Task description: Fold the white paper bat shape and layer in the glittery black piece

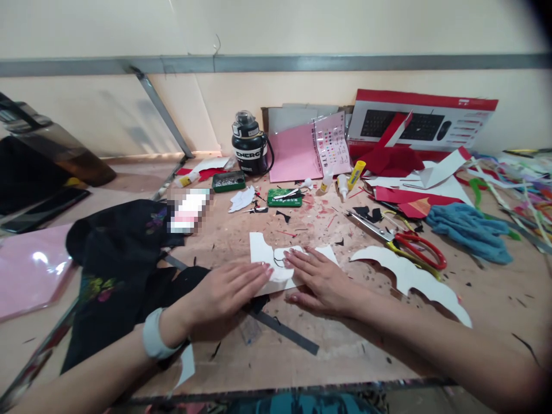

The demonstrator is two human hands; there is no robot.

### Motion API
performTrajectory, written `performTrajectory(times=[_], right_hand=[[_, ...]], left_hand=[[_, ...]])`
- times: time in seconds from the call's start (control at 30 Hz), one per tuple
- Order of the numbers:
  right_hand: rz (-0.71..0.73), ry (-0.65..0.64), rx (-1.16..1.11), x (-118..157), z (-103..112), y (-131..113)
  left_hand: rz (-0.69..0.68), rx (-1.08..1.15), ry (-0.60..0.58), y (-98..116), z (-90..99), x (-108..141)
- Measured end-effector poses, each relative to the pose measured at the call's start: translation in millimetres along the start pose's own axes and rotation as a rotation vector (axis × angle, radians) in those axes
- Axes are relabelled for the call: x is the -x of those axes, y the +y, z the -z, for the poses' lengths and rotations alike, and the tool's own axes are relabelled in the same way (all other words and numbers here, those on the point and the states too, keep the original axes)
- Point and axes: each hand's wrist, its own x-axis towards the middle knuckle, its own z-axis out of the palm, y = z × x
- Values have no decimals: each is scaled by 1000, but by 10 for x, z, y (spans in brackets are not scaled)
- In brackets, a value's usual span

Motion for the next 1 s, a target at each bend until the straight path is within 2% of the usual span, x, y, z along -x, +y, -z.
performTrajectory(times=[0.07, 0.17, 0.27, 0.4, 0.57, 0.73, 1.0], right_hand=[[6, -6, -3, 11, -11, 11], [11, -10, 11, 26, -32, 26], [8, 6, 19, 31, -41, 28], [14, 22, 19, 27, -40, 23], [14, 4, 21, 15, -35, 17], [12, 8, 24, 6, -26, 12], [15, 36, -3, 4, -19, 11]], left_hand=[[-141, -174, -81, 90, 4, 20], [-161, -228, -145, 169, -33, 23], [-134, -206, -177, 191, -94, 21], [-67, -131, -125, 173, -106, 4], [51, -40, -170, 44, -94, -96], [60, 13, -281, -69, -211, -191], [81, 54, -256, -33, -246, -174]])
